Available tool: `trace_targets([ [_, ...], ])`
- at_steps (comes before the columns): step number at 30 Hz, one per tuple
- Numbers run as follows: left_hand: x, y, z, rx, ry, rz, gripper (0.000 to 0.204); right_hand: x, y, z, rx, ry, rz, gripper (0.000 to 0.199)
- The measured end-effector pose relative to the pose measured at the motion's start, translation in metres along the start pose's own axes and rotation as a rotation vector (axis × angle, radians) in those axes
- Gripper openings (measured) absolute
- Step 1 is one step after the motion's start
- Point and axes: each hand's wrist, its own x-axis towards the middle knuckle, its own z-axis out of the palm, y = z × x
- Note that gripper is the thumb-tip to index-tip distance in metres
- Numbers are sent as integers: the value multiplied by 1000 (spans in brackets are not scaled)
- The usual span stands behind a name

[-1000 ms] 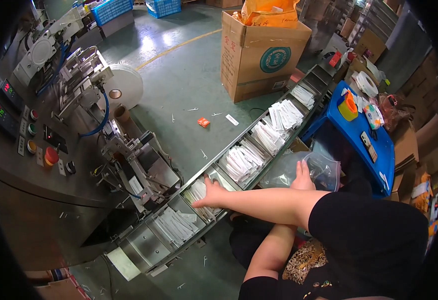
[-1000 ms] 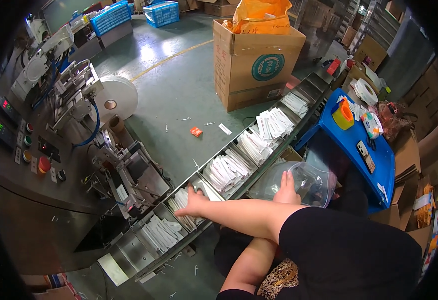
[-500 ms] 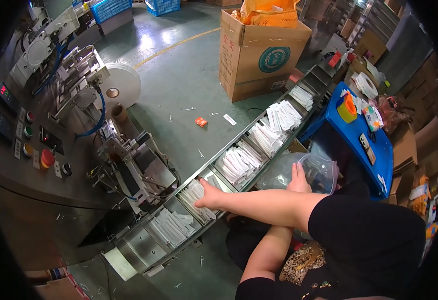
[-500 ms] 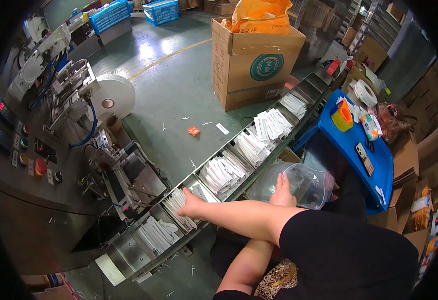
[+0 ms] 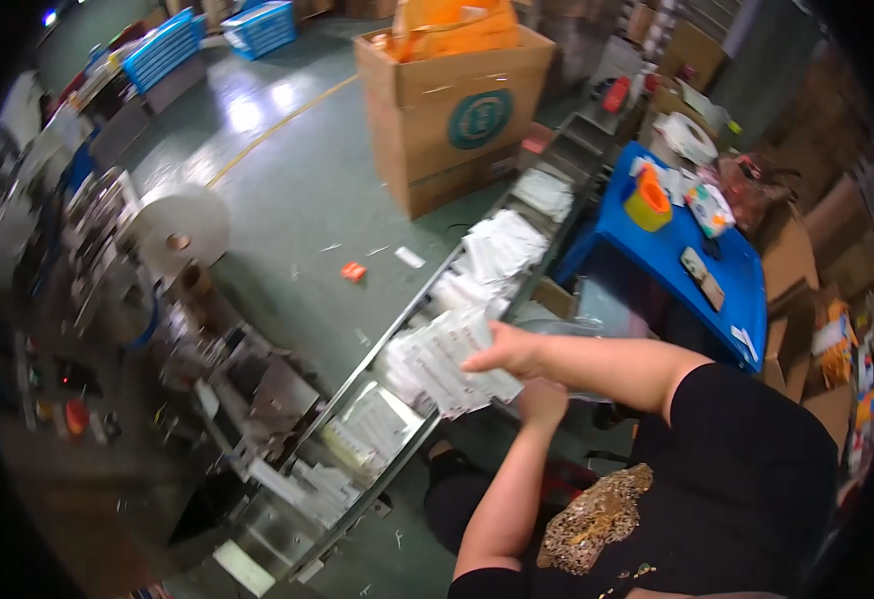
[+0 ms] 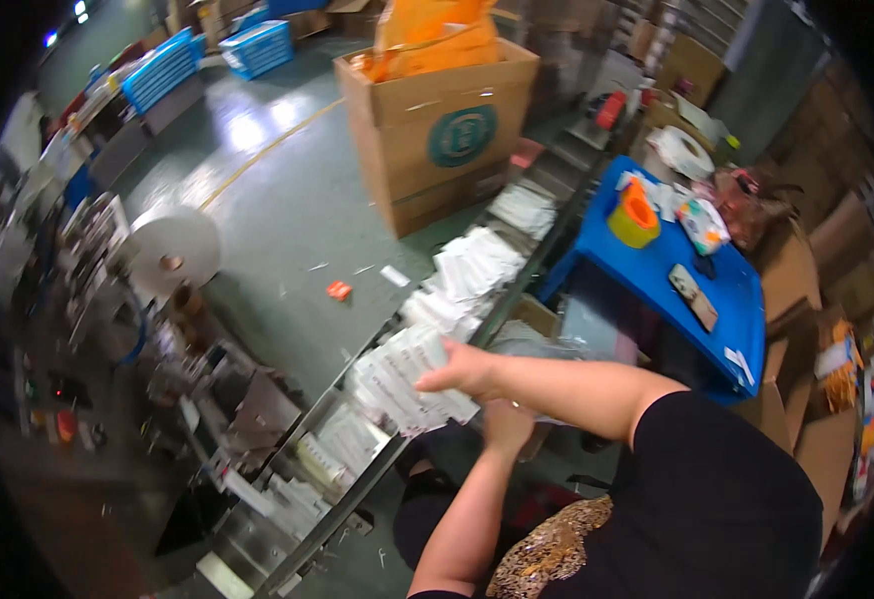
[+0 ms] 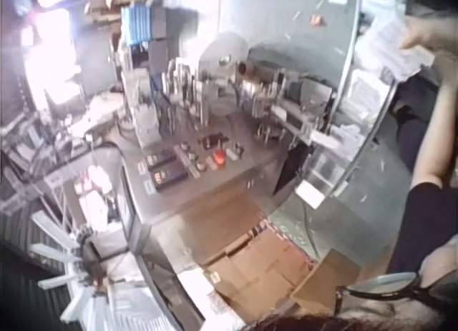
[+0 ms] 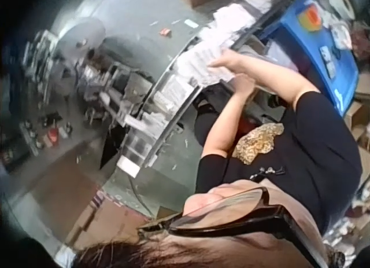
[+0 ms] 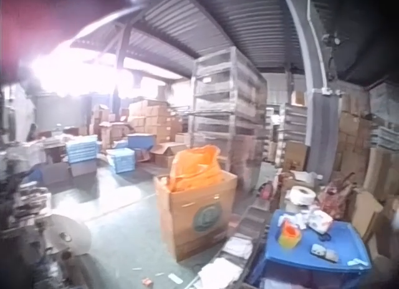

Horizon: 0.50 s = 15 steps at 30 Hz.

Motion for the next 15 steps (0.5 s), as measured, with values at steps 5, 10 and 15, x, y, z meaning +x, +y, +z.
trace_targets([
  [5, -2, 2, 14, -200, 525, -99, 74, -107, -26, -109, -321, 129, -140, 94],
  [10, 8, 37, 34, -177, 401, -108, 78, -123, 66, -150, -628, 419, 123, 98],
  [15, 22, 42, 54, -135, 340, -116, 80, -56, 174, -184, -1016, 585, 76, 83],
])
